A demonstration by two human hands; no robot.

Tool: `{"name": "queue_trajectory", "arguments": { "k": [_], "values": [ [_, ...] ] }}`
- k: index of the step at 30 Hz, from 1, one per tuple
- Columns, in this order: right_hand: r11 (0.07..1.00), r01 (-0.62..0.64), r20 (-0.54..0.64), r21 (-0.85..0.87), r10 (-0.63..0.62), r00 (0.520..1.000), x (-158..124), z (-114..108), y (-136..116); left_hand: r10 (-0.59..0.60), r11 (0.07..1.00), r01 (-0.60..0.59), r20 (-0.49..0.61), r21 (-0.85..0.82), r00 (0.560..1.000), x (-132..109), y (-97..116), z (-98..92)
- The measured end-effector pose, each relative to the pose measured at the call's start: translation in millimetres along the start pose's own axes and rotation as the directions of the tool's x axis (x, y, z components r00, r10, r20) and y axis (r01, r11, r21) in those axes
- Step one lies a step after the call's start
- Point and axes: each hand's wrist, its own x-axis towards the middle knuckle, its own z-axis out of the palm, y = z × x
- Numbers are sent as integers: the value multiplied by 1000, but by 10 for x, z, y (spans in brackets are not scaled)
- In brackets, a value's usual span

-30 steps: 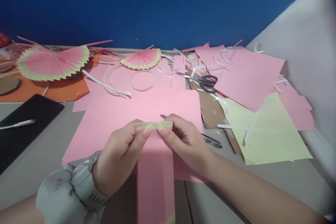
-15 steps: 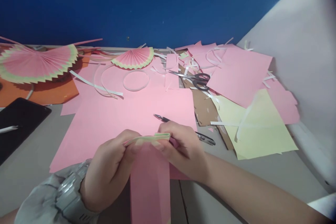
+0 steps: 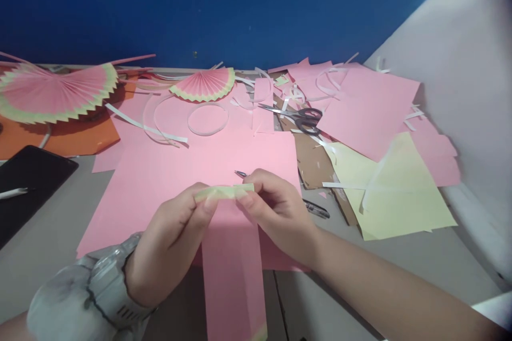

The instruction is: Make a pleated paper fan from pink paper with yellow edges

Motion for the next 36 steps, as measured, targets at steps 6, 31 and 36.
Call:
{"name": "queue_trajectory", "arguments": {
  "k": [6,31,36],
  "values": [
    [1000,-27,21,0,27,999,20,6,11,-90,995,89,6,43,996,29,1,3],
    [999,29,-86,27,-26,996,28,37,40,-209,977,209,20,-33,978,62,3,13],
    [998,55,-84,30,-52,995,27,29,38,-64,996,66,44,-64,997,57,10,14]
  ]
}}
